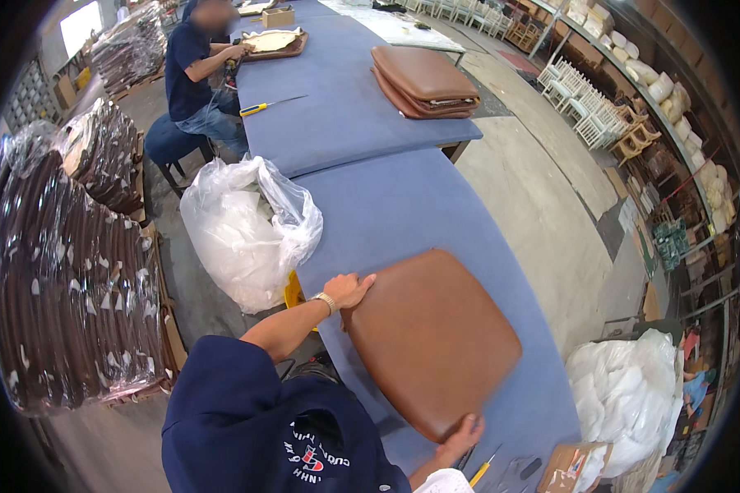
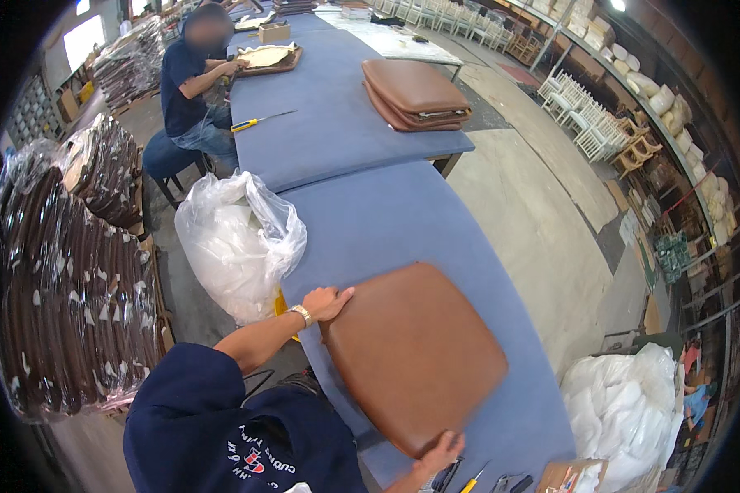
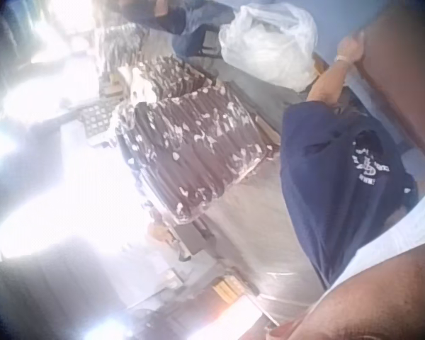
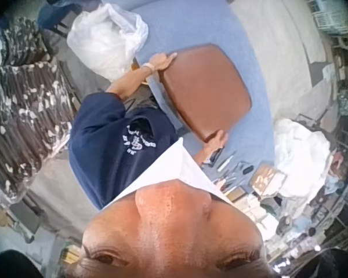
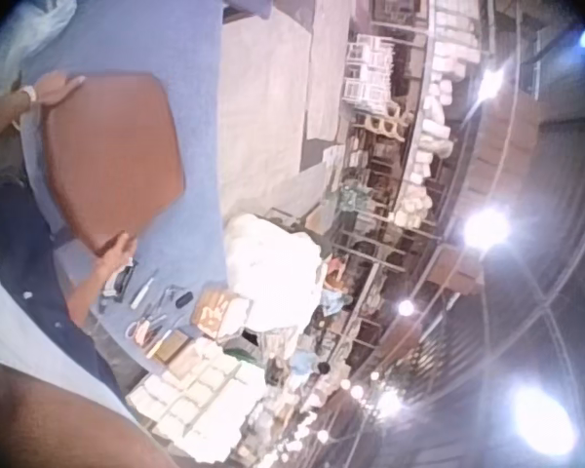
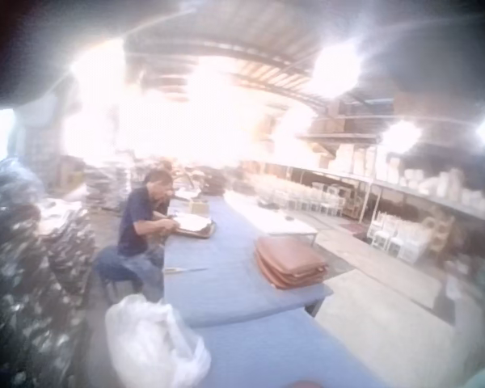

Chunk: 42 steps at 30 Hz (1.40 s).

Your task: The person staples white padding onto the underside of a brown chair seat using a pneumatic staple gun, then uses a yellow-handled screwdriver to tuck and smooth the edges. The person flips the seat to inspect the finished side and places it on a stack of completed seats.

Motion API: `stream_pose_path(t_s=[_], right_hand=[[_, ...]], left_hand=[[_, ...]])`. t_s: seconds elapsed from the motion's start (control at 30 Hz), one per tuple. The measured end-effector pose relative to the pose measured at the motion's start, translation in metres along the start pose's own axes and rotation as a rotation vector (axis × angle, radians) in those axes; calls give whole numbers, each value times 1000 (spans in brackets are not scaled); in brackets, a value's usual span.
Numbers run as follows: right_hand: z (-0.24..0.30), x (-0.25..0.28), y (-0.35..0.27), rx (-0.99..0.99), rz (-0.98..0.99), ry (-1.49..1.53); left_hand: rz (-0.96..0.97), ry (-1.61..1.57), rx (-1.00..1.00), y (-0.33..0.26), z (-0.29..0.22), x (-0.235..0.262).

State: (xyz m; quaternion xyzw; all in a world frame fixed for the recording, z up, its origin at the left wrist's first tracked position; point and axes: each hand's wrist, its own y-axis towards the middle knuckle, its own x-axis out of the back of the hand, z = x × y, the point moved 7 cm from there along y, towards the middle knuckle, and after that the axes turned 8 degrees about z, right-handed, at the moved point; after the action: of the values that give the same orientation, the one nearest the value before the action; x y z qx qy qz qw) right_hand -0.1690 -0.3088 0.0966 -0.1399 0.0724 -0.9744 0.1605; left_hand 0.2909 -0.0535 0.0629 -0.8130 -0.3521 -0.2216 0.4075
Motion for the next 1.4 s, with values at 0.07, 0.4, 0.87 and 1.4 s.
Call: stream_pose_path(t_s=[0.07, 0.4, 0.87, 1.4], right_hand=[[90, 19, -3, 188, 87, 27], [294, -13, -7, 583, 649, -186], [90, -7, -21, -31, 316, -92], [23, -95, -110, -134, 138, 114]], left_hand=[[63, -93, 59, -22, 19, -25], [174, -1018, 105, -101, 71, -175], [-106, -573, 122, -40, 128, -77], [-82, -879, 57, 34, 103, 35]])
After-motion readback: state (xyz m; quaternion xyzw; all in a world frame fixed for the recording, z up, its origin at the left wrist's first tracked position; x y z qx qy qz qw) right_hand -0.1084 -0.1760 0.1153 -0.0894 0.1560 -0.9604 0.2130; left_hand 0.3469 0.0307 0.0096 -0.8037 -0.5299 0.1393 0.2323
